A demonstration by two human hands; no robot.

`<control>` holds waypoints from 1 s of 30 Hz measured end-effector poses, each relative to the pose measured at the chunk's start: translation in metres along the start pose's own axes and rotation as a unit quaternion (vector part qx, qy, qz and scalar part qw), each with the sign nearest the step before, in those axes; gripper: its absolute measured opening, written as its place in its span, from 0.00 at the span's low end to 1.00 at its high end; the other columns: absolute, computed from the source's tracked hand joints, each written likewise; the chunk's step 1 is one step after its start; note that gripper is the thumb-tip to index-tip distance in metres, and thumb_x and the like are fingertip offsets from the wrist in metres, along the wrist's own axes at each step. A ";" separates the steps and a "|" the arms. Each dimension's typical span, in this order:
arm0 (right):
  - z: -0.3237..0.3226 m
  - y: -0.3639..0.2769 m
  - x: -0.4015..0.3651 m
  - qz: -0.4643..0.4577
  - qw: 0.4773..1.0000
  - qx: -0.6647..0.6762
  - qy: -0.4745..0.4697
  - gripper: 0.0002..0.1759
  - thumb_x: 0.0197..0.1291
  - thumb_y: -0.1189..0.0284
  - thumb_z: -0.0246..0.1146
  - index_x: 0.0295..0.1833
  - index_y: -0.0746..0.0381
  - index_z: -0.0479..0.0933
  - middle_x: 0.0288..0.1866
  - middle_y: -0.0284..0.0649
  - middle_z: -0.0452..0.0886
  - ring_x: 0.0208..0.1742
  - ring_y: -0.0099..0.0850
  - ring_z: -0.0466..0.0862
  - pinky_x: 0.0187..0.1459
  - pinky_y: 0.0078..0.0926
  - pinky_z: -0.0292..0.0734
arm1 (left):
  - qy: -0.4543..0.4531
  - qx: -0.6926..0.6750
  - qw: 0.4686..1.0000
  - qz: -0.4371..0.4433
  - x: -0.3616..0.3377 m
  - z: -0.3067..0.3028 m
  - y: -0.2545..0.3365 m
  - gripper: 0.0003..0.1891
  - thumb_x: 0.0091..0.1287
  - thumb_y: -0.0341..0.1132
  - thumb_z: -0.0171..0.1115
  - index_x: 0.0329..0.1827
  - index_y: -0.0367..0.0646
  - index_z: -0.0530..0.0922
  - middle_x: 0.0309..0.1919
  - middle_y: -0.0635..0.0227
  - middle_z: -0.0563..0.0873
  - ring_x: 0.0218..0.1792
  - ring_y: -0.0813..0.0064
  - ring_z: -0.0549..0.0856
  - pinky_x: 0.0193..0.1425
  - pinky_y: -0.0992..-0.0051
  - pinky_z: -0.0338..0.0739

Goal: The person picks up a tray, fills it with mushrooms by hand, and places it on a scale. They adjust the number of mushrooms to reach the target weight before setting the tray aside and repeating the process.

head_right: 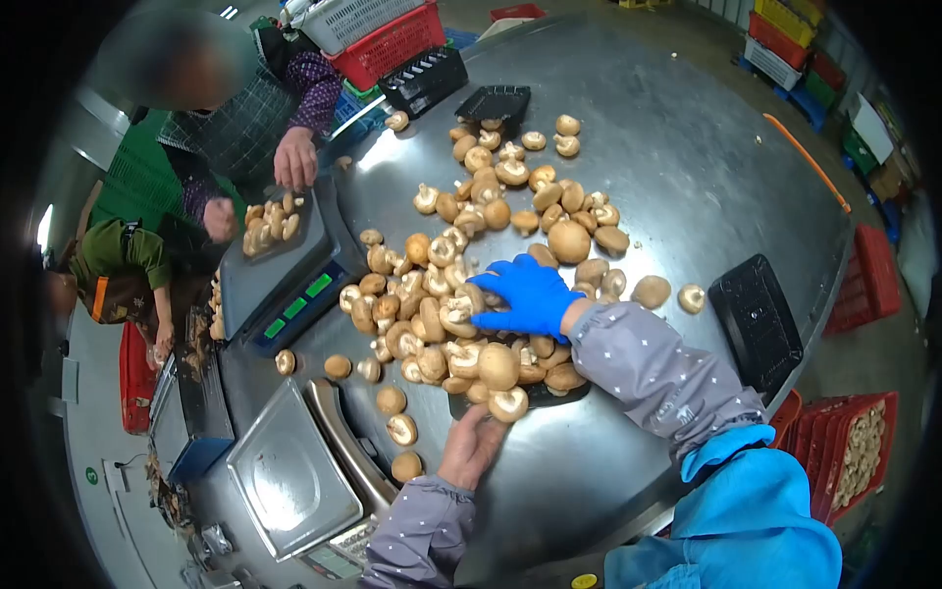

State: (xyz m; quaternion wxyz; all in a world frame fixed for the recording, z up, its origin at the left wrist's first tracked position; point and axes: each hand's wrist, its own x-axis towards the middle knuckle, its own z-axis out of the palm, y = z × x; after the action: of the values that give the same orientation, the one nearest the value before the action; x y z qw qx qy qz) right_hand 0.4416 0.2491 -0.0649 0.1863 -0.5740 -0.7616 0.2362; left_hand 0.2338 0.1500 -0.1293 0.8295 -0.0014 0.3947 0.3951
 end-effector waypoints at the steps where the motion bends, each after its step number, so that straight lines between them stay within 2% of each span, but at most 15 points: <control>1: 0.003 -0.005 -0.012 -0.023 0.999 0.008 0.026 0.32 0.50 0.48 0.60 0.58 0.54 0.70 0.55 0.40 0.72 0.48 0.44 0.70 0.53 0.38 0.67 | 0.007 -0.004 1.000 -0.002 -0.011 -0.004 -0.002 0.20 0.61 0.20 0.51 0.57 0.38 0.63 0.54 0.60 0.71 0.53 0.63 0.75 0.58 0.62 0.74; 2: 0.004 -0.010 -0.023 -0.034 0.999 0.012 0.034 0.27 0.53 0.56 0.60 0.58 0.54 0.70 0.55 0.40 0.71 0.52 0.42 0.70 0.55 0.37 0.66 | 0.005 0.009 1.000 -0.021 -0.023 -0.007 -0.002 0.21 0.61 0.20 0.52 0.58 0.38 0.62 0.54 0.60 0.71 0.52 0.62 0.76 0.59 0.61 0.74; 3: 0.005 -0.012 -0.033 -0.033 0.999 0.014 0.027 0.27 0.53 0.56 0.60 0.58 0.54 0.70 0.55 0.40 0.71 0.52 0.42 0.70 0.55 0.37 0.66 | 0.001 0.021 0.999 -0.039 -0.033 -0.011 -0.003 0.21 0.61 0.20 0.52 0.58 0.38 0.62 0.55 0.60 0.71 0.52 0.62 0.76 0.59 0.61 0.73; 6: 0.013 -0.009 -0.061 -0.011 0.981 0.174 0.089 0.23 0.56 0.67 0.60 0.58 0.56 0.70 0.55 0.39 0.72 0.57 0.37 0.71 0.59 0.33 0.63 | -0.016 0.031 0.997 -0.070 -0.057 -0.040 -0.013 0.22 0.61 0.21 0.51 0.59 0.39 0.62 0.55 0.58 0.71 0.52 0.61 0.76 0.58 0.61 0.74; 7: 0.015 -0.008 -0.067 -0.032 0.975 0.175 0.135 0.21 0.56 0.66 0.58 0.57 0.52 0.71 0.52 0.40 0.72 0.51 0.40 0.73 0.54 0.33 0.68 | -0.025 0.049 0.995 -0.080 -0.068 -0.043 -0.016 0.22 0.61 0.21 0.51 0.60 0.39 0.62 0.55 0.58 0.72 0.53 0.61 0.76 0.58 0.61 0.75; 11: 0.015 -0.010 -0.107 0.001 0.960 0.235 0.151 0.21 0.54 0.65 0.60 0.54 0.56 0.73 0.53 0.41 0.72 0.54 0.38 0.72 0.56 0.34 0.67 | -0.003 0.082 0.994 -0.077 -0.107 -0.051 -0.021 0.23 0.61 0.18 0.48 0.61 0.40 0.61 0.56 0.58 0.71 0.55 0.60 0.74 0.58 0.60 0.74; 15: 0.008 -0.042 -0.138 -0.028 0.979 0.063 0.191 0.22 0.50 0.63 0.64 0.52 0.57 0.74 0.53 0.42 0.72 0.56 0.37 0.71 0.56 0.32 0.66 | -0.004 0.065 0.995 -0.080 -0.130 -0.076 -0.024 0.23 0.61 0.18 0.48 0.60 0.39 0.61 0.56 0.58 0.71 0.55 0.61 0.74 0.57 0.60 0.75; 17: 0.004 -0.079 -0.152 -0.044 0.976 0.182 0.112 0.26 0.48 0.59 0.66 0.54 0.55 0.73 0.53 0.41 0.72 0.56 0.36 0.71 0.57 0.33 0.63 | 0.001 0.068 0.995 -0.070 -0.142 -0.075 -0.021 0.23 0.61 0.18 0.48 0.60 0.39 0.61 0.56 0.57 0.70 0.55 0.61 0.74 0.56 0.60 0.75; 19: 0.001 -0.122 -0.161 -0.123 0.989 0.075 0.035 0.31 0.46 0.55 0.66 0.57 0.52 0.70 0.52 0.37 0.73 0.53 0.35 0.72 0.58 0.38 0.59 | 0.004 0.074 0.995 -0.062 -0.153 -0.073 -0.018 0.23 0.61 0.18 0.48 0.60 0.39 0.61 0.56 0.57 0.70 0.54 0.60 0.74 0.56 0.61 0.76; 21: 0.032 -0.140 -0.168 -0.206 0.976 -0.052 0.050 0.34 0.47 0.53 0.64 0.61 0.50 0.67 0.49 0.35 0.73 0.50 0.35 0.72 0.58 0.45 0.55 | -0.009 0.088 0.995 -0.048 -0.160 -0.069 -0.016 0.23 0.61 0.17 0.47 0.60 0.38 0.61 0.55 0.56 0.71 0.53 0.60 0.75 0.55 0.62 0.76; 24: 0.050 -0.147 -0.170 -0.217 0.973 -0.082 -0.004 0.34 0.47 0.54 0.65 0.62 0.50 0.66 0.47 0.39 0.73 0.52 0.38 0.72 0.57 0.42 0.59 | -0.040 0.098 0.994 -0.010 -0.171 -0.062 -0.010 0.23 0.61 0.17 0.47 0.60 0.38 0.61 0.54 0.56 0.72 0.52 0.59 0.76 0.53 0.63 0.77; 26: 0.027 -0.163 -0.166 -0.114 0.980 0.154 0.049 0.34 0.48 0.61 0.67 0.62 0.54 0.66 0.46 0.42 0.73 0.51 0.39 0.73 0.54 0.38 0.65 | -0.042 0.100 0.994 0.000 -0.179 -0.062 -0.002 0.23 0.61 0.18 0.47 0.60 0.38 0.61 0.54 0.57 0.72 0.52 0.59 0.76 0.53 0.63 0.78; 27: 0.028 -0.164 -0.163 -0.043 0.929 0.359 0.078 0.34 0.47 0.68 0.67 0.62 0.59 0.65 0.46 0.45 0.73 0.49 0.39 0.74 0.51 0.33 0.69 | -0.041 0.106 0.994 0.005 -0.184 -0.063 0.001 0.23 0.61 0.18 0.47 0.60 0.38 0.61 0.54 0.57 0.72 0.51 0.60 0.77 0.52 0.64 0.78; 29: 0.015 -0.160 -0.146 -0.085 0.956 0.213 0.185 0.33 0.48 0.70 0.66 0.61 0.63 0.65 0.49 0.45 0.73 0.50 0.39 0.75 0.51 0.32 0.69 | -0.048 0.098 0.994 0.019 -0.192 -0.065 0.009 0.22 0.61 0.18 0.47 0.60 0.38 0.61 0.54 0.57 0.72 0.50 0.61 0.77 0.51 0.64 0.79; 30: 0.009 -0.165 -0.141 -0.099 0.961 0.185 0.181 0.30 0.49 0.72 0.64 0.61 0.61 0.65 0.51 0.47 0.72 0.52 0.40 0.74 0.51 0.31 0.70 | -0.038 0.106 0.993 0.017 -0.196 -0.064 0.013 0.22 0.61 0.19 0.47 0.60 0.38 0.61 0.53 0.57 0.72 0.50 0.61 0.77 0.52 0.64 0.79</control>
State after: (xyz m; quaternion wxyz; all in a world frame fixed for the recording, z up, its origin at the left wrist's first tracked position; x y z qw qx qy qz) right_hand 0.3453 0.0745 0.0205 0.4462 -0.4844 -0.7112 0.2458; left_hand 0.1094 0.0105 -0.0410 0.8326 0.1085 0.4022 0.3650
